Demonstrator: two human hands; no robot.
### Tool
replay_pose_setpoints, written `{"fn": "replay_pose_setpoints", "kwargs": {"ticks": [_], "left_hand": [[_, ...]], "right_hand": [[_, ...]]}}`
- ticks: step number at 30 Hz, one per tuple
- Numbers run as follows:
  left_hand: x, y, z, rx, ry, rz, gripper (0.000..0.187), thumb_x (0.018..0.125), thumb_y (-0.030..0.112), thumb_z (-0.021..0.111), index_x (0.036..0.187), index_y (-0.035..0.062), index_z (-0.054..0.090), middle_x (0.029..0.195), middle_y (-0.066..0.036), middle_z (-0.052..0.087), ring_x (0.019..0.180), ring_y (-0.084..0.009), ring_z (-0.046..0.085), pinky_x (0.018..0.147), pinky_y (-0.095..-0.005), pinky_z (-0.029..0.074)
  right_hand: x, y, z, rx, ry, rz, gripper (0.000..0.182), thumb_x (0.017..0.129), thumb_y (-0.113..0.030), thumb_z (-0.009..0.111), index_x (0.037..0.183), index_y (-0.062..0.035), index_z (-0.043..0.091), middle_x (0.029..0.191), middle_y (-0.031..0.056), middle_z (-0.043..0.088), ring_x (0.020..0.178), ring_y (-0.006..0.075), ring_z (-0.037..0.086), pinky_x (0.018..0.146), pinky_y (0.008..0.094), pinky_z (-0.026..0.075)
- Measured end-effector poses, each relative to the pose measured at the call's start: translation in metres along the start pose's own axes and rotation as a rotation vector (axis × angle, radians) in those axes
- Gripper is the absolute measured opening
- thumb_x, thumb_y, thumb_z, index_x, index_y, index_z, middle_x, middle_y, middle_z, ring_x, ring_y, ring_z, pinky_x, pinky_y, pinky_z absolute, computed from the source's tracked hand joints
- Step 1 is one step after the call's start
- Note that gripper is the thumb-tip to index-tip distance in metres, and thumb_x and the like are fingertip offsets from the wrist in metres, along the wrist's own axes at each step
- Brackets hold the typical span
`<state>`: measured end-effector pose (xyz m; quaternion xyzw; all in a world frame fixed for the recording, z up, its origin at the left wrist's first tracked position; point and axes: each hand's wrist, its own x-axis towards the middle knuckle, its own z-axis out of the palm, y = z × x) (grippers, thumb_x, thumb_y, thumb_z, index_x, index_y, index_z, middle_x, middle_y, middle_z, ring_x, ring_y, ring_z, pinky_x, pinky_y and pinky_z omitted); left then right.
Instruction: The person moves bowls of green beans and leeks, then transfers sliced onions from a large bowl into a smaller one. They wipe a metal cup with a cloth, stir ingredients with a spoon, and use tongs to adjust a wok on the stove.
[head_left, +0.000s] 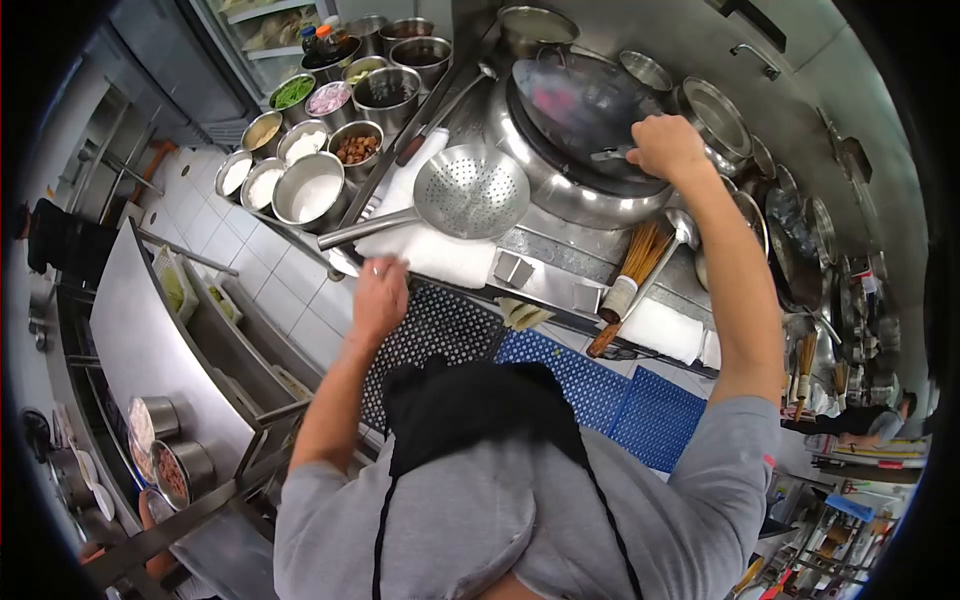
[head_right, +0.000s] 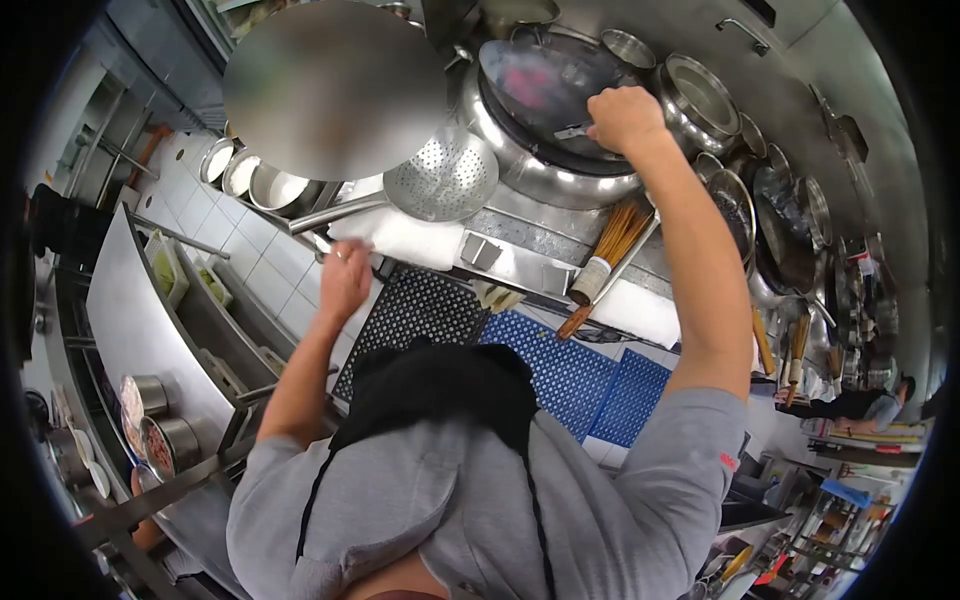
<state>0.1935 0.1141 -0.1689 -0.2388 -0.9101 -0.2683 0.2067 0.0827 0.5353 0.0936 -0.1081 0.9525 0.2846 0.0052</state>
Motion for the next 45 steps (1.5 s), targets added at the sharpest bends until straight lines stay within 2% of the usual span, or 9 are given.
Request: {"fn": "replay_pose_setpoints", "kwargs": {"ticks": [3,5,8,11,16,19,26,35,45], "left_hand": [[0.061,-0.021,-0.015,0.473,-0.008,0.072,0.043,0.084,0.014,0.059,0.126,0.0047,0.06,0.117,-0.016,0.062,0.111,-0.0329,0.056,0.094,-0.0506,0.041],[0.069,-0.044,-0.018,0.572,-0.321,-0.105,0.042,0.084,0.013,0.06,0.125,0.0078,0.059,0.112,-0.013,0.064,0.107,-0.0327,0.06,0.089,-0.0497,0.044],[0.068,-0.082,-0.013,0.603,-0.41,-0.068,0.039,0.084,0.009,0.059,0.122,0.014,0.06,0.107,-0.01,0.066,0.098,-0.0289,0.064,0.075,-0.0461,0.049],[0.069,-0.08,-0.021,0.597,-0.238,-0.021,0.043,0.085,0.008,0.058,0.127,0.015,0.06,0.108,-0.01,0.065,0.098,-0.0288,0.063,0.08,-0.0452,0.045],[0.075,-0.082,-0.013,0.628,-0.169,-0.07,0.042,0.086,0.009,0.059,0.128,0.014,0.06,0.109,-0.011,0.065,0.099,-0.0301,0.063,0.082,-0.046,0.046],[0.078,-0.073,-0.015,0.608,-0.404,-0.186,0.041,0.086,0.009,0.06,0.126,0.0126,0.06,0.109,-0.012,0.065,0.098,-0.0306,0.064,0.079,-0.0468,0.049],[0.066,-0.083,-0.018,0.568,-0.345,-0.19,0.051,0.083,0.01,0.063,0.133,0.0121,0.053,0.108,-0.013,0.065,0.1,-0.032,0.063,0.08,-0.048,0.049],[0.066,-0.052,-0.045,0.447,-0.195,-0.177,0.068,0.076,0.023,0.075,0.139,0.009,0.051,0.127,-0.021,0.058,0.119,-0.0368,0.052,0.101,-0.0487,0.039],[0.055,0.005,-0.058,0.031,0.045,-0.072,0.05,0.078,0.01,0.072,0.126,0.0018,0.061,0.12,-0.021,0.06,0.113,-0.0395,0.054,0.099,-0.0495,0.042]], "right_hand": [[-0.004,-0.004,-0.006,-0.027,-0.017,0.026,0.03,0.082,-0.039,0.076,0.093,-0.0111,0.076,0.094,0.0087,0.075,0.092,0.027,0.073,0.079,0.039,0.058],[-0.005,-0.003,-0.005,-0.017,-0.022,0.021,0.029,0.082,-0.038,0.075,0.094,-0.0113,0.076,0.094,0.0086,0.075,0.093,0.0267,0.073,0.079,0.0388,0.058],[-0.007,-0.003,-0.004,0.039,-0.041,0.061,0.03,0.082,-0.039,0.076,0.094,-0.0112,0.076,0.094,0.0087,0.075,0.093,0.0265,0.073,0.08,0.0387,0.058],[-0.006,-0.001,0.005,0.036,-0.034,0.048,0.031,0.082,-0.04,0.076,0.094,-0.0108,0.075,0.093,0.009,0.075,0.093,0.0267,0.073,0.08,0.0385,0.057],[-0.002,-0.004,0.001,0.059,-0.064,0.041,0.036,0.082,-0.044,0.075,0.096,-0.0107,0.076,0.094,0.01,0.075,0.093,0.0276,0.073,0.081,0.0384,0.057],[-0.002,-0.006,-0.002,0.081,-0.034,0.009,0.041,0.084,-0.047,0.072,0.089,-0.0065,0.075,0.088,0.0115,0.074,0.088,0.0293,0.073,0.078,0.0405,0.057],[-0.009,0.005,-0.006,0.07,-0.047,0.105,0.04,0.082,-0.048,0.074,0.095,-0.0099,0.076,0.094,0.0098,0.075,0.091,0.0274,0.073,0.079,0.0383,0.057],[-0.032,0.029,0.014,0.089,-0.007,0.181,0.043,0.081,-0.048,0.074,0.093,-0.0064,0.072,0.087,0.0146,0.073,0.087,0.0321,0.072,0.076,0.0422,0.056],[-0.056,0.018,0.013,0.057,0.07,0.235,0.038,0.078,-0.046,0.078,0.089,-0.0092,0.076,0.09,0.0103,0.075,0.087,0.0283,0.074,0.074,0.0383,0.058]]}}
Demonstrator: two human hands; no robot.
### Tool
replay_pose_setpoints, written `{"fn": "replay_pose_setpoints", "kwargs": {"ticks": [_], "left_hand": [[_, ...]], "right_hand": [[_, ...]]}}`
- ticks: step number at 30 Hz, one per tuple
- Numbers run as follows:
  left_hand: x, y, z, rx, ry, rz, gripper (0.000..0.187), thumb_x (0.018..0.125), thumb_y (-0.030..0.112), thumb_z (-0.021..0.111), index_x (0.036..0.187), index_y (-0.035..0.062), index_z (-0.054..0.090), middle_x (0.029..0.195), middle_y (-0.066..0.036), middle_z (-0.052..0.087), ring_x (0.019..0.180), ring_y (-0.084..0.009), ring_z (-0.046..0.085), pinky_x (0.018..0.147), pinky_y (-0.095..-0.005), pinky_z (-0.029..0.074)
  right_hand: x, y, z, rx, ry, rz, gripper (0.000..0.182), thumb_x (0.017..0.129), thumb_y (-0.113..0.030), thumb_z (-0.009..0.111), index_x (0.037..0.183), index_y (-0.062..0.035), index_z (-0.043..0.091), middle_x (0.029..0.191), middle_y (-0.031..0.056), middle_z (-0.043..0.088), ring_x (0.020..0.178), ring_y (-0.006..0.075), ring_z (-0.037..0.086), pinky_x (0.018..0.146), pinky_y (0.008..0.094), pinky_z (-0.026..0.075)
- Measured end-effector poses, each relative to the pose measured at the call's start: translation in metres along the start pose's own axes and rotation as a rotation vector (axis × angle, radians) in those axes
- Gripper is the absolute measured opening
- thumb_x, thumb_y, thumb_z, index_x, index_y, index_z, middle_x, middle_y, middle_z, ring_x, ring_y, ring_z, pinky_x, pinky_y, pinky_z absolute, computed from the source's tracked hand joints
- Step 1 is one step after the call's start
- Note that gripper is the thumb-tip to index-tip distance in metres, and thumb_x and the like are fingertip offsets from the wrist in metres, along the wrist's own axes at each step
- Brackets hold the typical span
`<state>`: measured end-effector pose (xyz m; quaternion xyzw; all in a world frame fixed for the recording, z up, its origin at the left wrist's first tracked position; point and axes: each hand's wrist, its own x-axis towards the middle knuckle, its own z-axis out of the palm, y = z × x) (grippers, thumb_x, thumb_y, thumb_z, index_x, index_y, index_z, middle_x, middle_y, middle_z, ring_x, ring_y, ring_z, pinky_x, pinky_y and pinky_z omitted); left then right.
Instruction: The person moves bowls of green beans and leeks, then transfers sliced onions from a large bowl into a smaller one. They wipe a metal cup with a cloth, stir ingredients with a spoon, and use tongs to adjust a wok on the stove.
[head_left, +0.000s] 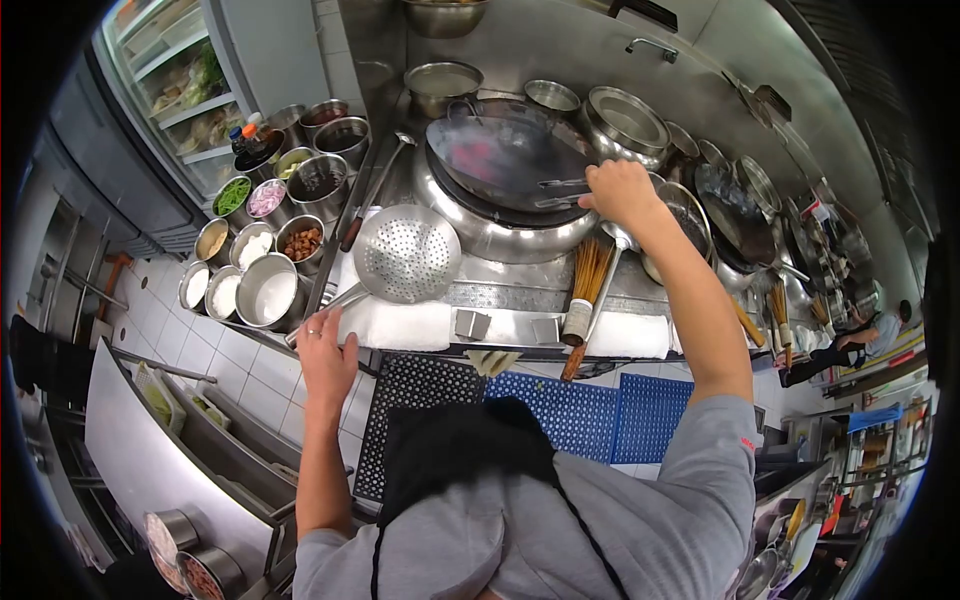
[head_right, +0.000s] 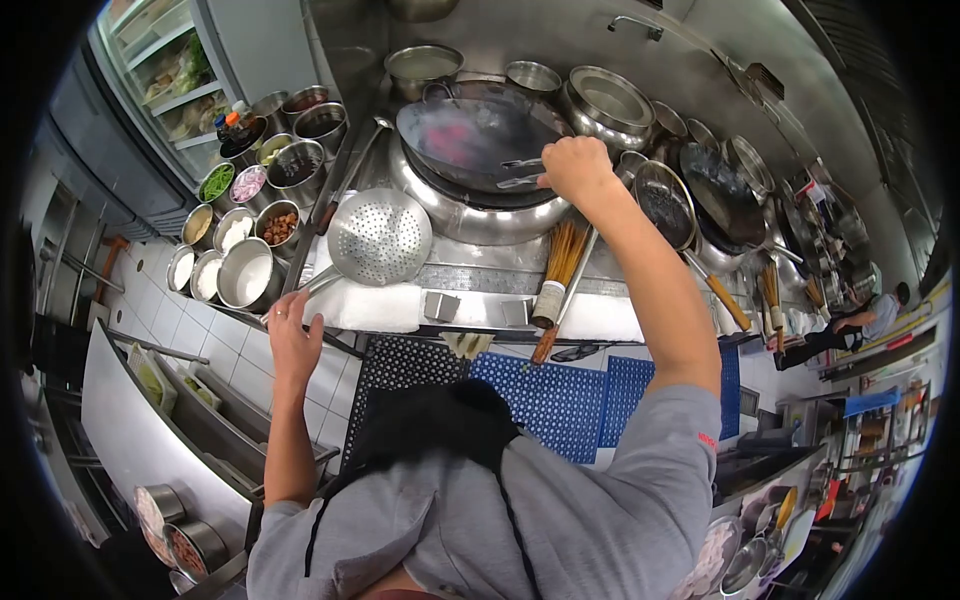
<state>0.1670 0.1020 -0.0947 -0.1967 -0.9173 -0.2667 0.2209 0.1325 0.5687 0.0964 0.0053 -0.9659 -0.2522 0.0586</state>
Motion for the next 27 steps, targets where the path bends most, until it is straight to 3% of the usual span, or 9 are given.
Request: {"fn": "replay_pose_setpoints", "kwargs": {"ticks": [6,10,12,14,16,17,21,24,27], "left_hand": [[-0.01,0.024,0.009,-0.164,-0.029,0.012,0.042,0.081,0.008,0.071,0.122,0.0027,0.064,0.118,-0.019,0.062,0.111,-0.0378,0.056,0.098,-0.0475,0.044],[-0.022,0.032,0.0,-0.236,-0.038,-0.006,0.04,0.082,0.006,0.071,0.121,0.0032,0.065,0.119,-0.018,0.063,0.11,-0.0372,0.058,0.096,-0.0453,0.046],[-0.03,0.029,-0.002,-0.273,-0.067,-0.071,0.039,0.082,0.005,0.07,0.121,0.0031,0.065,0.118,-0.019,0.064,0.11,-0.0368,0.059,0.096,-0.0447,0.047],[-0.036,0.026,-0.001,-0.291,-0.071,-0.082,0.038,0.082,0.004,0.07,0.12,0.0021,0.066,0.116,-0.019,0.065,0.107,-0.0374,0.06,0.094,-0.0443,0.048],[-0.039,0.025,-0.001,-0.315,-0.086,-0.104,0.037,0.082,0.004,0.07,0.119,0.0015,0.066,0.114,-0.02,0.066,0.105,-0.0381,0.061,0.093,-0.0444,0.048],[-0.037,0.026,-0.001,-0.339,-0.09,-0.09,0.036,0.082,0.004,0.069,0.118,0.0006,0.066,0.11,-0.02,0.067,0.103,-0.0387,0.062,0.092,-0.0444,0.048],[-0.029,0.026,0.012,-0.416,-0.133,-0.03,0.035,0.082,0.005,0.07,0.117,0.0009,0.066,0.108,-0.021,0.068,0.102,-0.0389,0.062,0.092,-0.0445,0.049],[-0.018,0.045,0.012,-0.435,-0.187,0.009,0.035,0.082,0.006,0.07,0.116,0.0014,0.067,0.108,-0.021,0.068,0.103,-0.0392,0.062,0.092,-0.0446,0.049],[-0.009,0.06,0.007,-0.479,-0.228,0.025,0.035,0.082,0.006,0.07,0.116,0.0014,0.067,0.108,-0.021,0.068,0.102,-0.0396,0.062,0.091,-0.0445,0.049]], "right_hand": [[0.005,0.001,0.001,-0.08,-0.099,0.003,0.035,0.075,-0.042,0.081,0.091,-0.0108,0.078,0.092,0.008,0.076,0.089,0.0248,0.074,0.075,0.0363,0.058],[-0.048,0.04,-0.035,0.062,-0.193,0.213,0.043,0.083,-0.046,0.073,0.093,-0.0049,0.076,0.097,0.0151,0.075,0.095,0.031,0.072,0.082,0.0418,0.057],[-0.075,0.062,-0.03,0.222,-0.321,0.316,0.054,0.087,-0.054,0.067,0.098,-0.001,0.073,0.104,0.0253,0.07,0.103,0.0358,0.069,0.087,0.046,0.053],[-0.1,0.072,0.008,0.405,-0.358,0.46,0.061,0.089,-0.057,0.064,0.095,0.0024,0.072,0.098,0.0249,0.071,0.093,0.0384,0.07,0.085,0.0463,0.052],[-0.11,0.069,0.044,0.767,-0.482,0.706,0.063,0.092,-0.059,0.061,0.088,0.0034,0.069,0.089,0.023,0.07,0.075,0.0311,0.07,0.071,0.0421,0.054],[-0.113,0.07,0.083,1.001,-0.442,0.767,0.06,0.094,-0.058,0.06,0.082,0.0006,0.067,0.072,0.0143,0.065,0.057,0.0207,0.062,0.052,0.0371,0.048],[-0.093,0.023,0.115,1.579,-0.261,1.001,0.054,0.095,-0.054,0.06,0.079,-0.0021,0.064,0.057,0.0013,0.052,0.044,0.0137,0.046,0.04,0.0318,0.036],[-0.064,0.003,0.138,1.604,0.017,1.029,0.053,0.094,-0.051,0.063,0.077,-0.0015,0.063,0.058,0.0021,0.053,0.043,0.0122,0.045,0.039,0.0292,0.033],[-0.07,0.002,0.131,1.572,0.067,1.027,0.048,0.094,-0.048,0.066,0.077,-0.0025,0.063,0.057,0.0,0.049,0.042,0.0099,0.04,0.037,0.0273,0.029]]}}
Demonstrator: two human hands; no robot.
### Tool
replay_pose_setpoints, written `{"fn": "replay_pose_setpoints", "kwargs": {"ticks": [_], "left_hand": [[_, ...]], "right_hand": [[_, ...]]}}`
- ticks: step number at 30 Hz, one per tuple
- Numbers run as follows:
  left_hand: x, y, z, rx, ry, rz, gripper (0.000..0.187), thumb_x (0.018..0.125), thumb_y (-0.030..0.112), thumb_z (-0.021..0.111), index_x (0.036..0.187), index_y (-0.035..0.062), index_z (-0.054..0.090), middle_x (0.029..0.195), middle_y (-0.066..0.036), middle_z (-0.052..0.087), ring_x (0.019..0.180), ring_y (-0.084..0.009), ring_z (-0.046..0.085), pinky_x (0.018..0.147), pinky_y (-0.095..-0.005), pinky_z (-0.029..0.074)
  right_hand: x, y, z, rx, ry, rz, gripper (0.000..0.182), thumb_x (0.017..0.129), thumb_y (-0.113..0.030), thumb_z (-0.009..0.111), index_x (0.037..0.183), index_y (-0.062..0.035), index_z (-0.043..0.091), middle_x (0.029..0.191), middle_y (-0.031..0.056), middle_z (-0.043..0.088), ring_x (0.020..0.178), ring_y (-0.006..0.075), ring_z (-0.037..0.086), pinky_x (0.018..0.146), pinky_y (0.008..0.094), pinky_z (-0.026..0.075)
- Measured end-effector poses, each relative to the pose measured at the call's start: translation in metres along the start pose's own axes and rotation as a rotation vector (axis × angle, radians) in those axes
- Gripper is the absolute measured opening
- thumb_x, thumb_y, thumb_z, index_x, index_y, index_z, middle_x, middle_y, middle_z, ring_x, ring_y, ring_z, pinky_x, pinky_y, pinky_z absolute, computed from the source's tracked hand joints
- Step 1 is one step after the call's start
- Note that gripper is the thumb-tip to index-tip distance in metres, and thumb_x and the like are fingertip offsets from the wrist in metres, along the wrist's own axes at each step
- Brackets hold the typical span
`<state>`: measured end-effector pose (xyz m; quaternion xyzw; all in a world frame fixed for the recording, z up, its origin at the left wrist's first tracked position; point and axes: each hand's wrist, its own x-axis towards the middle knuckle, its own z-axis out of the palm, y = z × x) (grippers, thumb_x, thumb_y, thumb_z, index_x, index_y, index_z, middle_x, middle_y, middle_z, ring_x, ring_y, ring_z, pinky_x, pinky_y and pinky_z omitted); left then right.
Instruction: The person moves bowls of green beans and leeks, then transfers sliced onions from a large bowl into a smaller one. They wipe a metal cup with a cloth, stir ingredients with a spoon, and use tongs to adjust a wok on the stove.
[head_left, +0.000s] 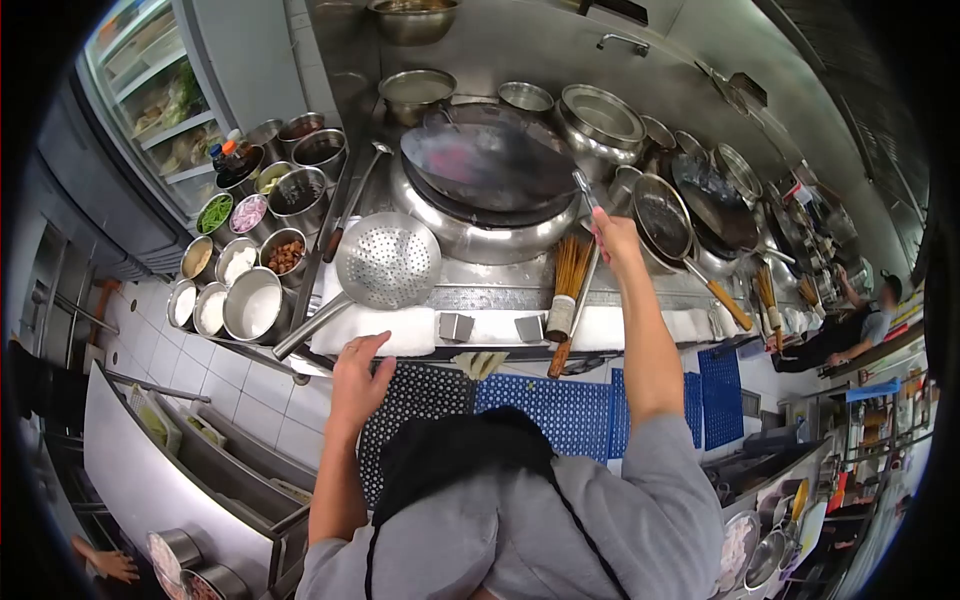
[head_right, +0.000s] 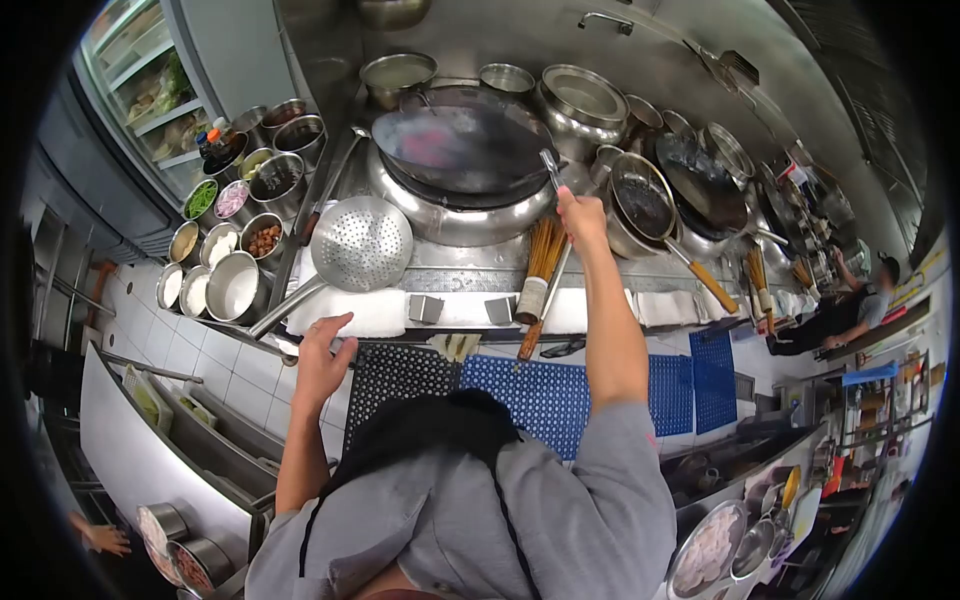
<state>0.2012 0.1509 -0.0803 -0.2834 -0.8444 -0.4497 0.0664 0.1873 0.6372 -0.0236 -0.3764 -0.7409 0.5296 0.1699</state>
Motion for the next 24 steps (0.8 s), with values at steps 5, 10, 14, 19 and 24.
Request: {"fn": "replay_pose_setpoints", "kwargs": {"ticks": [5,10,14,19,24], "left_hand": [[-0.007,0.001,-0.001,-0.009,-0.032,-0.051,0.037,0.082,0.005,0.07,0.118,0.0008,0.066,0.106,-0.02,0.068,0.101,-0.0384,0.063,0.089,-0.0431,0.05],[-0.014,-0.004,0.003,0.004,-0.075,-0.09,0.038,0.082,0.005,0.071,0.119,0.0011,0.066,0.105,-0.019,0.069,0.099,-0.0359,0.066,0.089,-0.0401,0.05],[-0.011,0.001,0.001,-0.033,-0.1,-0.101,0.037,0.082,0.007,0.07,0.119,0.0006,0.067,0.103,-0.021,0.068,0.099,-0.0394,0.063,0.088,-0.0447,0.049],[-0.012,-0.003,0.004,0.03,-0.136,-0.088,0.042,0.08,0.004,0.072,0.122,0.0015,0.066,0.103,-0.018,0.07,0.098,-0.0331,0.066,0.088,-0.0401,0.05],[-0.01,0.001,0.013,-0.033,-0.202,-0.096,0.037,0.083,0.009,0.07,0.118,0.0002,0.067,0.101,-0.021,0.069,0.097,-0.0392,0.064,0.087,-0.045,0.05]], "right_hand": [[-0.006,-0.019,-0.019,0.026,-0.023,-0.05,0.048,0.093,-0.046,0.067,0.074,-0.0028,0.063,0.054,-0.0008,0.048,0.038,0.0075,0.036,0.036,0.0271,0.026],[-0.005,-0.025,-0.024,-0.005,-0.014,-0.054,0.047,0.093,-0.045,0.068,0.076,-0.0014,0.065,0.054,-0.0013,0.047,0.039,0.0074,0.036,0.037,0.0267,0.025],[0.004,-0.025,-0.029,0.02,-0.061,-0.045,0.046,0.094,-0.045,0.067,0.079,-0.0009,0.066,0.056,-0.0017,0.048,0.04,0.0072,0.036,0.037,0.0259,0.025],[0.01,-0.032,-0.044,0.041,-0.086,-0.021,0.049,0.092,-0.046,0.069,0.08,0.0012,0.068,0.058,0.0001,0.05,0.042,0.0091,0.038,0.038,0.0268,0.027],[0.015,-0.037,-0.047,0.004,-0.062,0.044,0.05,0.091,-0.048,0.07,0.081,0.001,0.068,0.058,0.0003,0.05,0.042,0.0095,0.038,0.039,0.0274,0.029]]}}
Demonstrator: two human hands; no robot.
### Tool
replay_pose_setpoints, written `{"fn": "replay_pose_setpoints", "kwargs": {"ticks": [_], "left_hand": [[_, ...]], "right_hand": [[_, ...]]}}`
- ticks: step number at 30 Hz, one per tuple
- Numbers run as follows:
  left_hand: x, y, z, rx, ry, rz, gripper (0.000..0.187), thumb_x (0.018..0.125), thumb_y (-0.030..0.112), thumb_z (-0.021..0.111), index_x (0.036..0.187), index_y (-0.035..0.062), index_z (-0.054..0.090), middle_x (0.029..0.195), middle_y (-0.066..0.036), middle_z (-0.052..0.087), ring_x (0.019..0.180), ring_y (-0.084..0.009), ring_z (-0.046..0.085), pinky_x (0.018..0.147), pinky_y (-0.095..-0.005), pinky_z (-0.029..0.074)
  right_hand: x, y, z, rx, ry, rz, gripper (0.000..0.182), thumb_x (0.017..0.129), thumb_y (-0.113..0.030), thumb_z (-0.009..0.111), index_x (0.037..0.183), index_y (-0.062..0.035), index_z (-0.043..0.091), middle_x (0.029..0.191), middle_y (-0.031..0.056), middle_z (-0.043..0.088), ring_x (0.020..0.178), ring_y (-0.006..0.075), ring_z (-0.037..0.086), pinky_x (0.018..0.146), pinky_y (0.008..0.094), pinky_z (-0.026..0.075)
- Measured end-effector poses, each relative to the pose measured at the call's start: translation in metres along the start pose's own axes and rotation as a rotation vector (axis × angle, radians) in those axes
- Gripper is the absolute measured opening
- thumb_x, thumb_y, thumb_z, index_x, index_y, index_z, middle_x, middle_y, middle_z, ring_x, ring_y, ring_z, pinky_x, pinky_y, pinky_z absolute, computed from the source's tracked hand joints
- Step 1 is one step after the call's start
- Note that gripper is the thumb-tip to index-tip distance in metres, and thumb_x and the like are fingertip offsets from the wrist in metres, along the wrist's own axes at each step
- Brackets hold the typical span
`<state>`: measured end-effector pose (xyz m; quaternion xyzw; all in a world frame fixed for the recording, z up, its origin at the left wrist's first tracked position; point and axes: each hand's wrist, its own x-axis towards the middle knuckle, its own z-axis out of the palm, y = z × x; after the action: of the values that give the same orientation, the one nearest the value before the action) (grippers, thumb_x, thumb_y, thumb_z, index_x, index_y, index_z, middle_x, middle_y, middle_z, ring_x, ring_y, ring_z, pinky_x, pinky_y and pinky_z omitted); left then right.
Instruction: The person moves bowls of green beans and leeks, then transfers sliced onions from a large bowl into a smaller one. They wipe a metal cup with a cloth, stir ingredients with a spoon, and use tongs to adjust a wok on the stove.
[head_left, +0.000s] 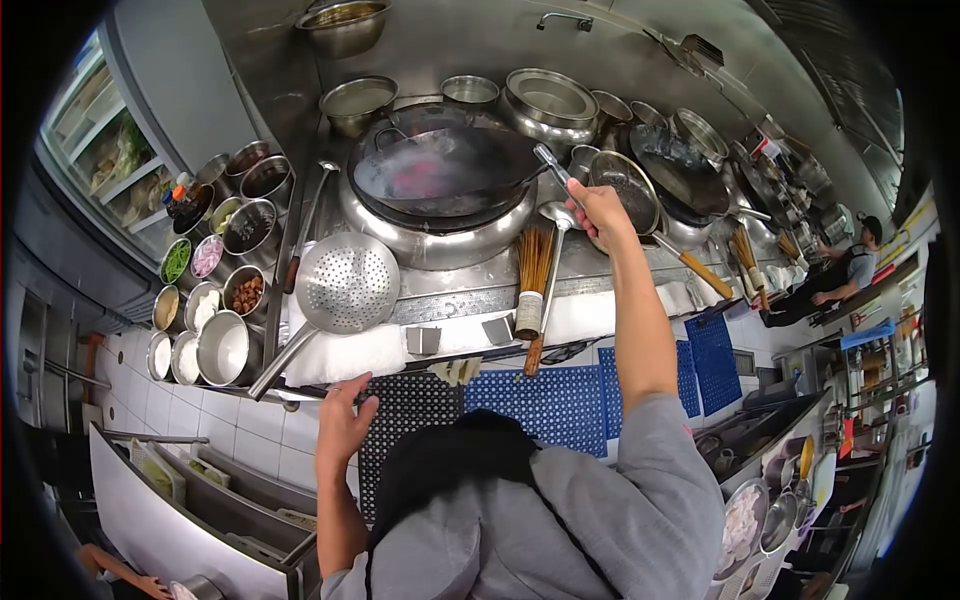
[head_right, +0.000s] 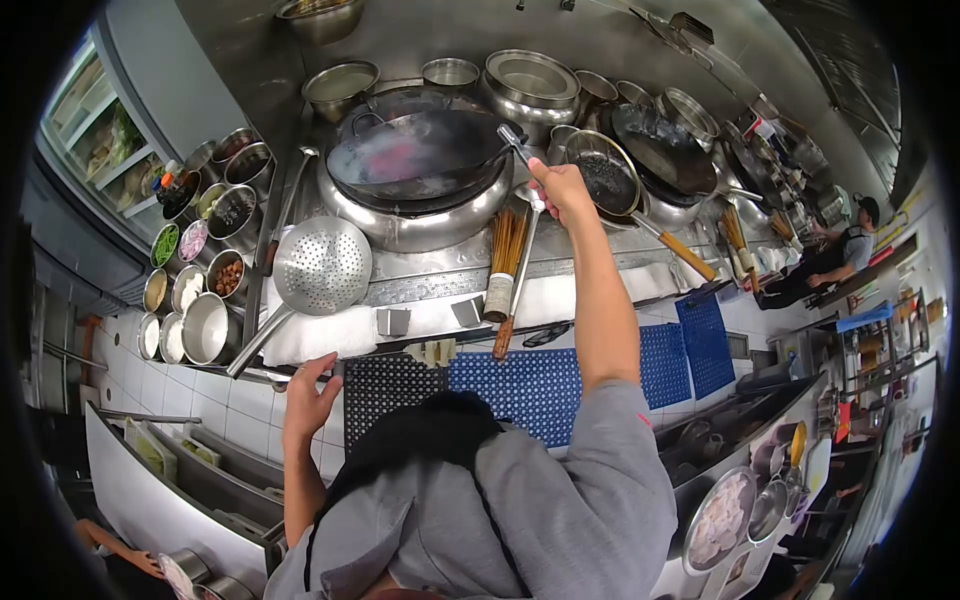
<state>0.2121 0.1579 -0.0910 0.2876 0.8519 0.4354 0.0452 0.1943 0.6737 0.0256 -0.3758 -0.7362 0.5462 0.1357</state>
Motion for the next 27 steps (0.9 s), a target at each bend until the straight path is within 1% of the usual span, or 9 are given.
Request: {"fn": "replay_pose_setpoints", "kwargs": {"ticks": [3,9,10,16,18,20,23,24,27], "left_hand": [[0.004,0.003,0.001,0.009,-0.027,0.025,0.036,0.083,0.01,0.07,0.117,-0.0001,0.067,0.102,-0.022,0.069,0.097,-0.0401,0.064,0.087,-0.0448,0.05],[0.01,0.015,-0.003,-0.019,-0.062,-0.011,0.034,0.085,0.011,0.069,0.117,-0.001,0.066,0.105,-0.023,0.068,0.1,-0.0415,0.064,0.09,-0.0452,0.05],[0.01,0.012,-0.001,0.022,-0.042,0.019,0.036,0.083,0.008,0.07,0.119,-0.0002,0.067,0.102,-0.019,0.07,0.094,-0.0339,0.066,0.085,-0.0391,0.052],[0.007,0.007,0.0,0.035,-0.041,0.012,0.037,0.083,0.01,0.071,0.118,0.0006,0.068,0.104,-0.019,0.07,0.097,-0.0349,0.067,0.087,-0.0403,0.051],[0.009,0.009,-0.002,0.016,-0.054,0.003,0.034,0.084,0.01,0.07,0.116,-0.0015,0.068,0.105,-0.023,0.069,0.099,-0.0398,0.065,0.089,-0.043,0.051],[0.008,0.007,-0.001,-0.008,-0.05,0.019,0.032,0.083,0.009,0.07,0.113,-0.0024,0.068,0.102,-0.025,0.069,0.097,-0.0422,0.065,0.088,-0.0436,0.051],[0.006,0.006,0.0,-0.015,-0.027,0.016,0.034,0.084,0.01,0.07,0.116,-0.0012,0.067,0.103,-0.024,0.069,0.097,-0.0416,0.065,0.087,-0.0431,0.051],[0.006,0.007,-0.002,-0.036,-0.071,-0.044,0.034,0.084,0.009,0.07,0.117,-0.0007,0.067,0.104,-0.024,0.068,0.099,-0.0415,0.065,0.088,-0.0438,0.051],[0.005,-0.001,0.0,-0.026,-0.099,-0.001,0.033,0.085,0.008,0.07,0.117,-0.0001,0.067,0.106,-0.024,0.068,0.1,-0.0415,0.064,0.089,-0.0439,0.051]], "right_hand": [[-0.001,-0.002,-0.003,-0.003,-0.037,-0.003,0.048,0.093,-0.05,0.067,0.082,-0.0033,0.067,0.06,-0.0028,0.049,0.047,0.0069,0.039,0.041,0.0247,0.027],[-0.011,-0.014,-0.004,-0.068,-0.029,0.019,0.052,0.093,-0.055,0.064,0.084,-0.0035,0.065,0.062,-0.0019,0.05,0.049,0.0087,0.041,0.044,0.026,0.031],[-0.012,-0.015,-0.004,-0.065,-0.026,0.035,0.053,0.093,-0.055,0.064,0.084,-0.0034,0.065,0.062,-0.0017,0.05,0.049,0.0089,0.041,0.044,0.0263,0.031],[-0.007,-0.011,-0.01,-0.093,-0.028,0.048,0.054,0.093,-0.056,0.063,0.086,-0.0023,0.065,0.063,-0.0003,0.051,0.049,0.0103,0.043,0.044,0.0276,0.033],[-0.012,-0.013,-0.015,-0.1,-0.02,0.058,0.054,0.093,-0.056,0.062,0.086,-0.0019,0.065,0.064,0.0003,0.053,0.05,0.0107,0.045,0.044,0.0279,0.033],[-0.012,0.004,-0.021,-0.079,-0.019,0.028,0.052,0.092,-0.055,0.065,0.084,-0.0038,0.065,0.065,0.0018,0.055,0.05,0.011,0.046,0.045,0.0272,0.036],[-0.023,0.034,-0.028,-0.02,-0.019,0.031,0.052,0.092,-0.055,0.065,0.088,-0.003,0.066,0.067,0.0022,0.057,0.051,0.0113,0.049,0.045,0.0271,0.04],[-0.035,0.038,-0.027,-0.009,-0.018,0.05,0.049,0.092,-0.052,0.067,0.092,-0.0027,0.067,0.068,0.0023,0.058,0.051,0.0112,0.05,0.044,0.0269,0.04],[-0.063,0.072,-0.018,0.108,-0.061,0.038,0.042,0.092,-0.045,0.068,0.094,-0.0034,0.067,0.068,0.0026,0.058,0.051,0.011,0.05,0.044,0.0265,0.04]]}}
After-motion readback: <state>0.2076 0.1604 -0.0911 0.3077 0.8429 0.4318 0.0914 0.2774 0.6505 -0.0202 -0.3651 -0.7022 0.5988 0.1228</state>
